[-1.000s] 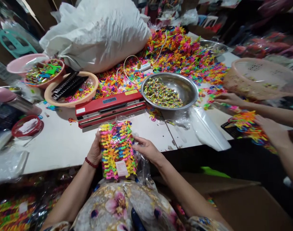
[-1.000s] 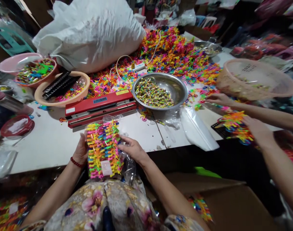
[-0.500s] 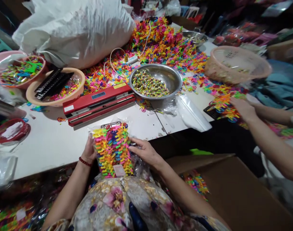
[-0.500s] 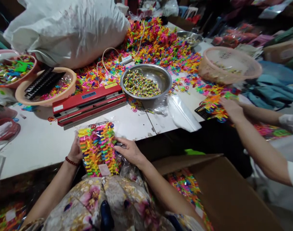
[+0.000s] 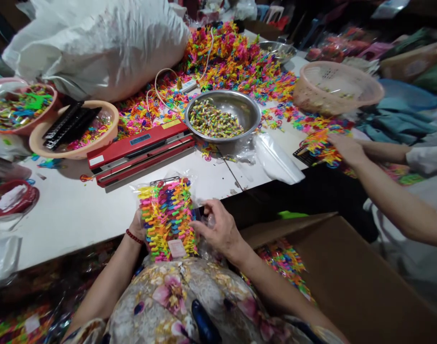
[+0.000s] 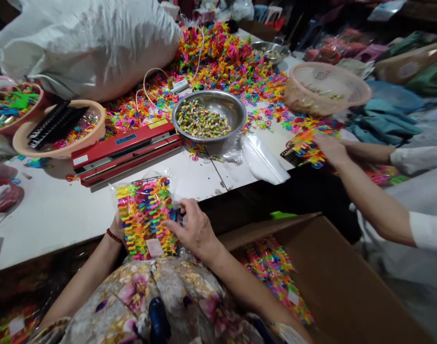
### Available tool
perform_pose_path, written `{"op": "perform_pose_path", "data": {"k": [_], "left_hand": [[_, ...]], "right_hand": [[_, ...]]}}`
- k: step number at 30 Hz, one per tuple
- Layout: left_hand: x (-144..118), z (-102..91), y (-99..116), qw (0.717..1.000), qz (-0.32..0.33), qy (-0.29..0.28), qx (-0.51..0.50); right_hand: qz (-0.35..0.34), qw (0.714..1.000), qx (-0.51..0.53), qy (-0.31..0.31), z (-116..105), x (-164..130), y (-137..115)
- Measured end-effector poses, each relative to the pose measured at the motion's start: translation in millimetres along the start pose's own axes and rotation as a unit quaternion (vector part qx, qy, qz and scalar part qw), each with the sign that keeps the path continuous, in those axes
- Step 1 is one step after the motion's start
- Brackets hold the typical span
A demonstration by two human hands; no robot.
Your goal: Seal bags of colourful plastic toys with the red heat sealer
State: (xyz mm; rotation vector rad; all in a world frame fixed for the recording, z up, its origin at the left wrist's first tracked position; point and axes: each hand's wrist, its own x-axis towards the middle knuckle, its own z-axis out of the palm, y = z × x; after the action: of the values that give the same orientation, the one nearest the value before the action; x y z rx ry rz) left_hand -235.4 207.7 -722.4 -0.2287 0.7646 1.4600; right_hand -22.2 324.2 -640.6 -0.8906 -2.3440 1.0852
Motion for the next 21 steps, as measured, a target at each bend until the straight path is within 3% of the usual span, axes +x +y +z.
{"op": "perform_pose_path", "data": {"k": [3, 6, 10, 16, 21], "left_hand": [[1, 5.0, -1, 0.997, -0.059, -0.046, 0.024], [6, 10.1, -2, 0.997, -0.052, -0.011, 0.058], [21, 23.5, -6, 0.996, -0.029, 0.028, 0.076], [42, 63.9, -29, 0.991, 0.097, -0.005, 0.092], [53, 100.6, -54, 0.972, 0.191, -0.048, 0.127]], "right_hand": [[-0.053, 0.992, -0.097, -0.061, 4, -6, -12], [-0.069, 0.973, -0.206, -0.082, 9, -2, -15], [-0.041, 0.962, -0.261, -0.067, 3, 11, -14], [-0.010, 0.948, -0.314, -0.056, -22, 19, -22], [-0.017, 0.962, -0.273, 0.004, -52, 10, -24]]}}
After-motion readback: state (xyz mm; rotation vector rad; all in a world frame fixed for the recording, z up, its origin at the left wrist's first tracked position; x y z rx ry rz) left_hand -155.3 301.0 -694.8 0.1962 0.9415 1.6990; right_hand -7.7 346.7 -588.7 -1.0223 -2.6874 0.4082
